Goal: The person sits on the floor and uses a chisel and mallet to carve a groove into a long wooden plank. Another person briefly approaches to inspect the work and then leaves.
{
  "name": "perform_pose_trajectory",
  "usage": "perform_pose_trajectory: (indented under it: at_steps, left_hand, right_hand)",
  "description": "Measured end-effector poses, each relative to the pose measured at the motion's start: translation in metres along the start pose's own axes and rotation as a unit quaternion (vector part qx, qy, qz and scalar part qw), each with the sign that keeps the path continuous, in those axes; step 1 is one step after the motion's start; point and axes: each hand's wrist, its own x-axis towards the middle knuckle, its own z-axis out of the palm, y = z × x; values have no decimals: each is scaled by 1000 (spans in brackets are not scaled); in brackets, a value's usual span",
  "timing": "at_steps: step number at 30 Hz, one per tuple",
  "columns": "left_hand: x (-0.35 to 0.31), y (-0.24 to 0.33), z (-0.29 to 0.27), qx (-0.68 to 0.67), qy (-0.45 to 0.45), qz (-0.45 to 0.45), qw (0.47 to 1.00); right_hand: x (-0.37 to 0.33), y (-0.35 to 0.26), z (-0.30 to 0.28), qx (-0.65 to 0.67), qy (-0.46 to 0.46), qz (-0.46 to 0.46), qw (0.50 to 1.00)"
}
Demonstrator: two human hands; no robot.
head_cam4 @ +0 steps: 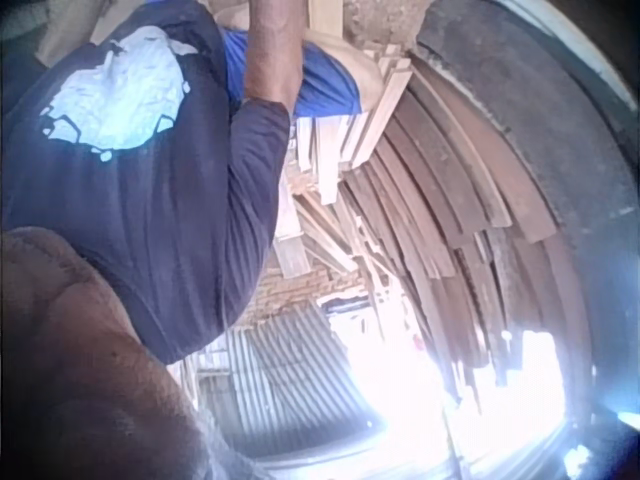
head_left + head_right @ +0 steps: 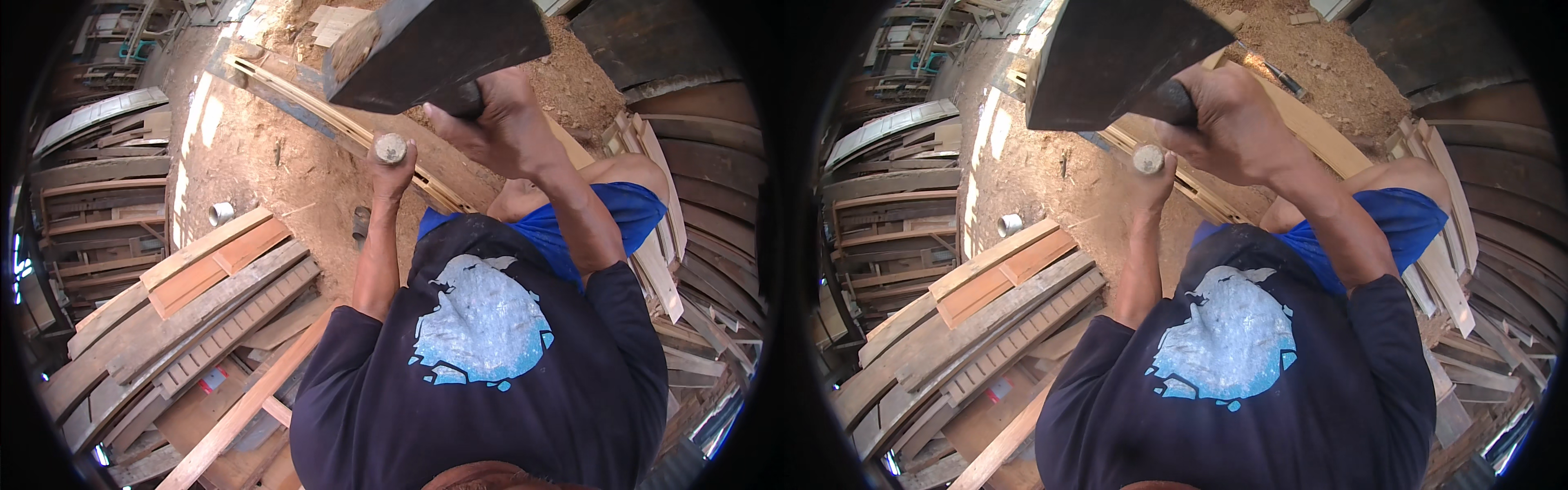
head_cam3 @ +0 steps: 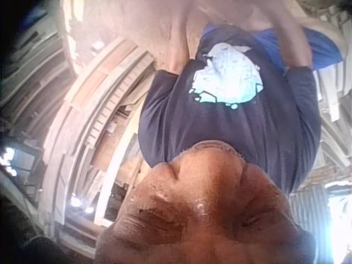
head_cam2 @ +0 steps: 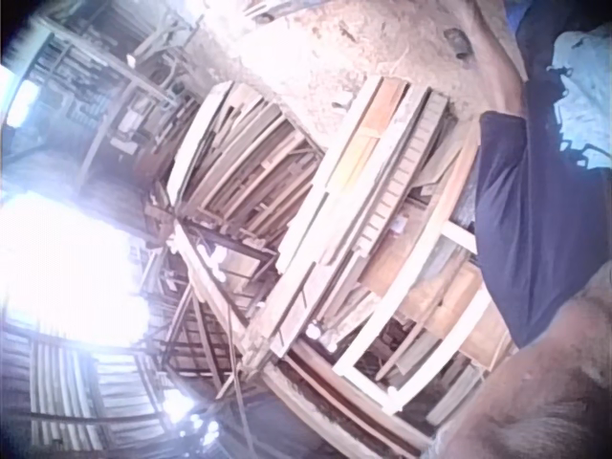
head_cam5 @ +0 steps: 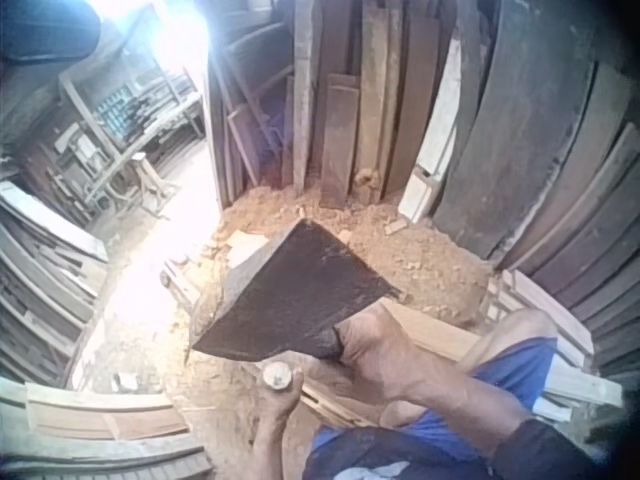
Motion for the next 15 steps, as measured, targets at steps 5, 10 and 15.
perform_pose_trajectory:
  at_steps: [5, 10, 15]
  left_hand:
    - [-8, -47, 8, -49, 16, 44, 998]
    - [-19, -26, -4, 18, -16, 46, 999]
    - [-17, -38, -5, -21, 7, 72, 997]
  right_hand:
    - [-19, 70, 67, -240, -203, 41, 948]
    - [-10, 47, 61, -199, -190, 75, 958]
    - [1, 23, 52, -54, -25, -84, 995]
